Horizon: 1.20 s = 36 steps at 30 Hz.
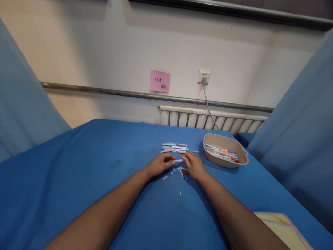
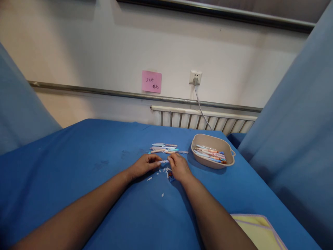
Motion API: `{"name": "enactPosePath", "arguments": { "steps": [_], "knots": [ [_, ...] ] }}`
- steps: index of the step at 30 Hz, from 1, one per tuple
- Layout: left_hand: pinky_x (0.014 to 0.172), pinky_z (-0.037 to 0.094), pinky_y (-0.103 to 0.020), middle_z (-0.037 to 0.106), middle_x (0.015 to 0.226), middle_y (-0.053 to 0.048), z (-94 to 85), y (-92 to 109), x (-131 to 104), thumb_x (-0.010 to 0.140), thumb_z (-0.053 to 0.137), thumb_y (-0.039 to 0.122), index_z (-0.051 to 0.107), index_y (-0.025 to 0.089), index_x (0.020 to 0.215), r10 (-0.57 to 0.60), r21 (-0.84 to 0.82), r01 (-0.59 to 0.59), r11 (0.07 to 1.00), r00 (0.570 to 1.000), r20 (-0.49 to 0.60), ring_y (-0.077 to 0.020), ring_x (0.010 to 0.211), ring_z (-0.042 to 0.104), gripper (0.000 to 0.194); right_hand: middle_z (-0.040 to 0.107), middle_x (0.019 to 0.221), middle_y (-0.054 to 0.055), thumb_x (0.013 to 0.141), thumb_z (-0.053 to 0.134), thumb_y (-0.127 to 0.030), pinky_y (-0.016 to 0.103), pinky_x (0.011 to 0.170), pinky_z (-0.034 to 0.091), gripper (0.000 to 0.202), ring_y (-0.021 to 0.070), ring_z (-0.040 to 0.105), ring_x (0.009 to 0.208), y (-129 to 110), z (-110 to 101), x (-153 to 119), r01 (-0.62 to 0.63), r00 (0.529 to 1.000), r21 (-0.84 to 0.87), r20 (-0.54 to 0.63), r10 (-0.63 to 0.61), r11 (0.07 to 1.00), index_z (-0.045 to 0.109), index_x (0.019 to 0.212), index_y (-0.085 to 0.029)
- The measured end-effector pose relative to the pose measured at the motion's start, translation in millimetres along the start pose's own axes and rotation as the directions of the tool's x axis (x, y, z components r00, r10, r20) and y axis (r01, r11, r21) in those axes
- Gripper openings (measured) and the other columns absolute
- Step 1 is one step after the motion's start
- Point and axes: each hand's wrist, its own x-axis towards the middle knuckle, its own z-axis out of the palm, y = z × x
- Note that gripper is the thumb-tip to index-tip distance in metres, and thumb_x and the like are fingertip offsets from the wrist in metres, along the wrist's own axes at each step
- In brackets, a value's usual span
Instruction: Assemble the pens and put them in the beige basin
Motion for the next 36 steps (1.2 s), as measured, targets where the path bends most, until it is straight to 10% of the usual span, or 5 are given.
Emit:
{"name": "enactPosePath", "arguments": {
  "steps": [19, 27, 36],
  "knots": [
    [0.079, 0.041, -0.028, 0.065, 0.091, -0.004, 3.7, 2, -2, 0.080, 0.058, 0.031, 0.065, 0.015, 0.093, 0.180, 0.147, -0.183, 0.972, 0.983, 0.031, -0.0182, 0.086, 0.056, 0.021, 0.056, 0.057, -0.001, 0.083, 0.047, -0.041, 0.023, 0.052, 0.038, 0.029, 0.0125, 0.051, 0.054, -2, 4, -4, -0.124, 0.989, 0.144, 0.097, 0.110, 0.982, 0.057, 0.068, -0.018],
    [0.059, 0.039, -0.021, 0.060, 0.072, -0.001, -1.7, 0, 2, 0.071, 0.069, 0.037, 0.062, 0.012, 0.086, -0.002, -0.228, 0.004, 0.974, 1.000, 0.008, -0.0103, 0.062, 0.050, 0.030, 0.058, 0.061, -0.003, 0.063, 0.068, -0.044, 0.024, 0.048, 0.045, 0.037, 0.0105, 0.053, 0.048, -20, 7, 0, -0.238, 0.968, 0.741, 0.127, 0.217, 0.628, 0.058, 0.087, -0.018],
    [0.056, 0.039, -0.021, 0.059, 0.071, 0.000, 4.1, -2, 0, 0.072, 0.069, 0.039, 0.061, 0.012, 0.087, -0.046, -0.266, 0.065, 0.962, 0.996, 0.074, -0.0083, 0.056, 0.049, 0.032, 0.052, 0.051, -0.004, 0.064, 0.068, -0.040, 0.020, 0.043, 0.039, 0.026, 0.0091, 0.045, 0.045, -19, 10, 1, -0.236, 0.962, 0.639, 0.050, 0.267, 0.732, 0.054, 0.067, -0.017]
  ]
}}
